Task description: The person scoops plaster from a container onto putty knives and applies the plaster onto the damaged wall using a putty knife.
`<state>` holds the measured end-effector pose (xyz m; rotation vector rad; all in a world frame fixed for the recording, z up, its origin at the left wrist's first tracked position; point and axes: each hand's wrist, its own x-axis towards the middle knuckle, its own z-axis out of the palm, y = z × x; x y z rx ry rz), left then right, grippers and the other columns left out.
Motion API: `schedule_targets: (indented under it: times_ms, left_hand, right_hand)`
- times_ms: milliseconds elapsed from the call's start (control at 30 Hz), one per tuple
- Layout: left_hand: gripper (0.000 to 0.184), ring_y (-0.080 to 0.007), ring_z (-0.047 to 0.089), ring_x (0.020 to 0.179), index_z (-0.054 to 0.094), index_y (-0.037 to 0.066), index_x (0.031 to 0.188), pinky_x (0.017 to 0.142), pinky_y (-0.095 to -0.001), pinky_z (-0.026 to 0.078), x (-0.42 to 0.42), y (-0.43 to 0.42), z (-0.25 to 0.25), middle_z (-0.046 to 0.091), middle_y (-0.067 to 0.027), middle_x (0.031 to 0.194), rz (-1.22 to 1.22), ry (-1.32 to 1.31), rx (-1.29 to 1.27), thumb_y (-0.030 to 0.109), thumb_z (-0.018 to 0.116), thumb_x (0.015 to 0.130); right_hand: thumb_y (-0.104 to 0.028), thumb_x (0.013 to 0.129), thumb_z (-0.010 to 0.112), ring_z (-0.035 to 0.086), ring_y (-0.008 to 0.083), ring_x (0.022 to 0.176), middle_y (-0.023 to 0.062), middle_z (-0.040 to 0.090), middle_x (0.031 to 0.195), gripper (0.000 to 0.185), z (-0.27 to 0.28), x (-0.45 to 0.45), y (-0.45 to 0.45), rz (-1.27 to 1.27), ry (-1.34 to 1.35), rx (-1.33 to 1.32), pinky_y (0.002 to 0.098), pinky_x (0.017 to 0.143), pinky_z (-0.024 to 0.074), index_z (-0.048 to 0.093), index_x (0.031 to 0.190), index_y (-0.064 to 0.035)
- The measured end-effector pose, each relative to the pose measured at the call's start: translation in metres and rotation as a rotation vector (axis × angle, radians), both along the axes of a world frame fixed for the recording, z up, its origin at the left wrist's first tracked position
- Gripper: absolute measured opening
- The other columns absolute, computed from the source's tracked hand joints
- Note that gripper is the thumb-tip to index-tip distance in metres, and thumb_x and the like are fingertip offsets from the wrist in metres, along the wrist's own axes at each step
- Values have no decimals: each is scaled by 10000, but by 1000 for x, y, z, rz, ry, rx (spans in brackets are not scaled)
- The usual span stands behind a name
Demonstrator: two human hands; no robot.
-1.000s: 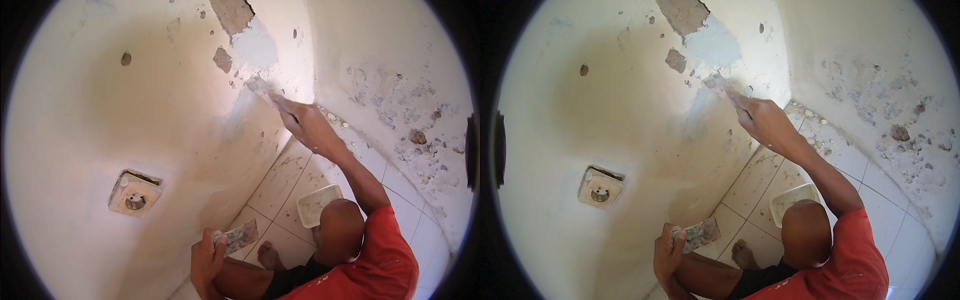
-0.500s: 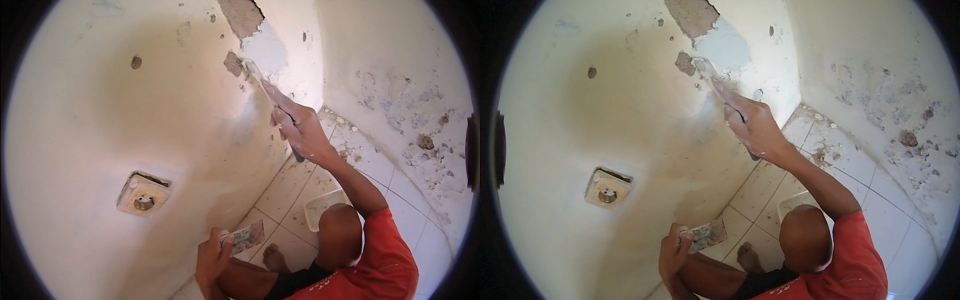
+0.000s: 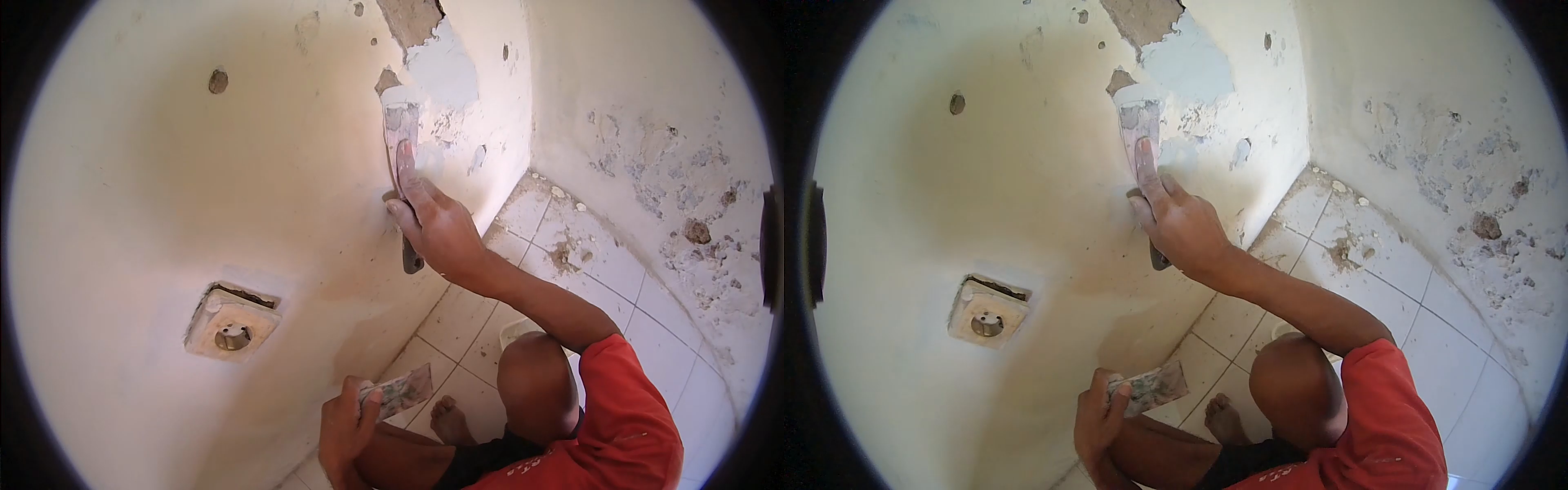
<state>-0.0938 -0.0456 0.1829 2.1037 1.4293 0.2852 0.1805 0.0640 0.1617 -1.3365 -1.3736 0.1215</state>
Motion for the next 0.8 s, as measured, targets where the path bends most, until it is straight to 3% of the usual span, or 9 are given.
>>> schedule_targets:
  times_ms: [133, 233, 333, 433, 500, 567, 633, 733, 800]
  left_hand:
    - [224, -405, 655, 698, 534, 20, 1038, 647, -404, 495, -2, 1, 1, 635, -216, 739, 6, 14, -15, 226, 583, 966]
    - [218, -453, 635, 691, 533, 44, 1036, 598, -485, 479, -6, 2, -4, 628, -222, 712, -35, -46, 10, 239, 597, 963]
    - [212, -454, 634, 693, 532, 44, 1036, 596, -480, 482, -5, -1, -3, 629, -220, 713, -34, -70, 14, 231, 597, 963]
    - [200, -450, 633, 685, 526, 43, 1035, 583, -473, 479, -5, -4, 0, 625, -219, 709, -32, -106, 12, 215, 597, 962]
    - [207, -352, 667, 679, 530, 16, 1023, 641, -385, 500, -7, -5, 1, 634, -203, 729, -34, -73, 13, 206, 587, 964]
    - [206, -353, 664, 676, 530, 16, 1021, 640, -387, 500, -6, -6, 4, 634, -204, 730, -26, -75, 1, 206, 587, 964]
    - [206, -354, 661, 674, 530, 16, 1020, 639, -390, 500, -8, -9, 4, 633, -205, 730, -22, -80, -18, 205, 587, 963]
    - [208, -368, 660, 682, 531, 16, 1019, 639, -391, 500, -9, -9, 1, 634, -206, 737, -18, -120, -3, 209, 585, 963]
    - [186, -445, 637, 679, 529, 35, 1006, 576, -466, 476, -11, -10, -1, 619, -217, 693, -50, -144, 57, 197, 602, 951]
  right_hand:
    - [-109, 949, 598, 616, 355, 692, 177, 635, 910, 667, 4, 2, -11, 66, 7, -43, 405, 640, 519, 271, 1524, -23]
    - [-104, 952, 588, 607, 317, 662, 179, 619, 837, 668, -3, 1, -32, 113, -45, -50, 370, 643, 518, 267, 1532, -27]
    - [-100, 956, 575, 587, 221, 644, 167, 601, 762, 653, 4, 8, -53, 186, 78, -129, 327, 645, 502, 282, 1537, -39]
    - [-102, 960, 569, 541, 141, 645, 147, 583, 709, 629, 28, 16, -52, 119, 147, -35, 297, 653, 487, 309, 1530, -48]
    - [-98, 958, 568, 533, 133, 642, 147, 582, 700, 616, 47, 17, -48, 108, 220, -44, 295, 654, 487, 328, 1523, -51]
    - [-94, 957, 568, 525, 125, 639, 147, 580, 692, 603, 51, 11, -42, 96, 292, -51, 293, 654, 486, 347, 1516, -53]
    - [-80, 951, 559, 518, 129, 624, 141, 563, 681, 579, 40, 4, -35, 123, 155, -7, 296, 656, 488, 376, 1500, -43]
    - [-73, 946, 554, 528, 135, 617, 141, 560, 682, 561, 30, 0, -54, 192, 109, -33, 295, 648, 489, 400, 1484, -37]
    - [-78, 942, 557, 538, 132, 615, 124, 578, 686, 556, 27, 5, -67, 192, 82, -96, 294, 648, 495, 417, 1479, -45]
